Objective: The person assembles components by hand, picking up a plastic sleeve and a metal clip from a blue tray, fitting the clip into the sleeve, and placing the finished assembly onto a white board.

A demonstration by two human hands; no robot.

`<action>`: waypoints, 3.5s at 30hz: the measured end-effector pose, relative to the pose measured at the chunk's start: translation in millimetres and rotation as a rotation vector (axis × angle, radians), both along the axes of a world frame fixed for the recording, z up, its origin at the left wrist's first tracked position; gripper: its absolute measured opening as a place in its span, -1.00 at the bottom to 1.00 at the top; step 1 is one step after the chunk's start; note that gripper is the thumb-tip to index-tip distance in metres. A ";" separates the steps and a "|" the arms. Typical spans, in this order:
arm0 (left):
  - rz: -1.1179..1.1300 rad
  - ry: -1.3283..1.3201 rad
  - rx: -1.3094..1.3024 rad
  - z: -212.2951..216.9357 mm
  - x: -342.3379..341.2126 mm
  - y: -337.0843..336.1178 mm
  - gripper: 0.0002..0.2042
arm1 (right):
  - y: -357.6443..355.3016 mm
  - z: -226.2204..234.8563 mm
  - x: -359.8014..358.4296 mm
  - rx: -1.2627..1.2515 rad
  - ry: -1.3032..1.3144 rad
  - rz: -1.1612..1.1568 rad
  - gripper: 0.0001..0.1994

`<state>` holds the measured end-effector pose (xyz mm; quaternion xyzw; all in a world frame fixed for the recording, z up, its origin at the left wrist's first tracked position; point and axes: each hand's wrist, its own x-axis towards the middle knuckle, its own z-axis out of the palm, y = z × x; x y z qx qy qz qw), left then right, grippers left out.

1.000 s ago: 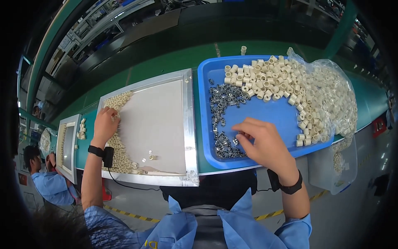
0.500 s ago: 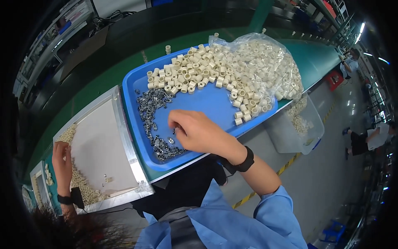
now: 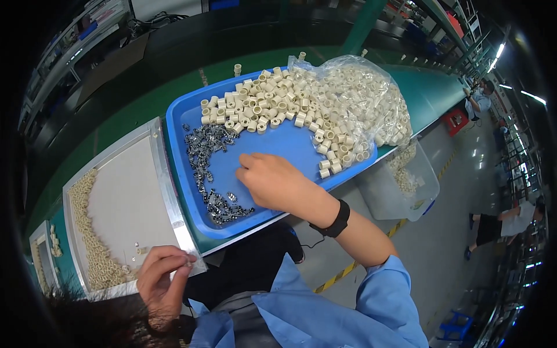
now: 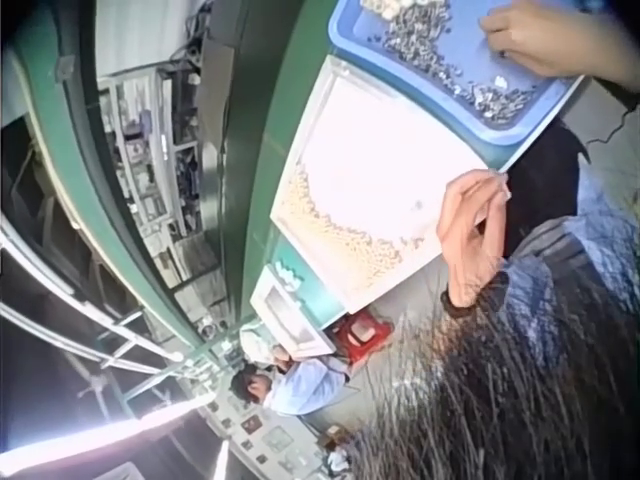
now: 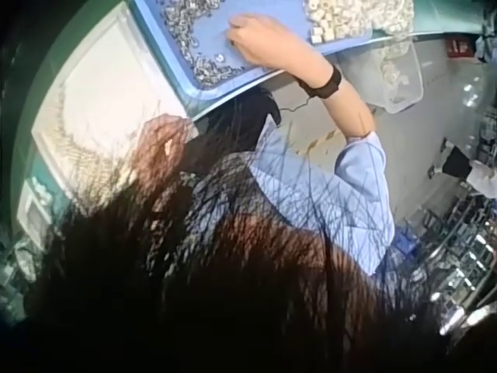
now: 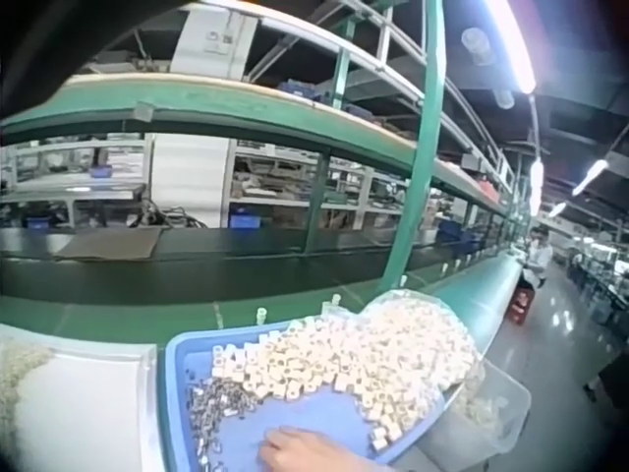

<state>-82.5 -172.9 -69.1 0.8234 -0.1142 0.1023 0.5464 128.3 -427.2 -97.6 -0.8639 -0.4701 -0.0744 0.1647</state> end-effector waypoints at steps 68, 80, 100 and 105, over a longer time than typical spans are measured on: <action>0.031 0.081 -1.000 -72.4 -0.4 -49.2 -0.78 | 29.1 6.5 -125.4 0.792 0.063 0.109 -0.76; 0.082 0.117 -0.861 -54.8 3.9 -55.1 -0.75 | 8.8 11.3 -113.2 0.779 0.400 0.190 -0.67; 0.119 0.164 -0.945 -59.0 15.3 -58.5 -0.78 | -117.6 22.0 18.1 -0.203 -0.092 -0.582 -0.79; 0.019 0.182 -0.893 -49.1 13.8 -53.6 -0.77 | -115.3 22.9 23.9 -0.211 -0.201 -0.493 -0.82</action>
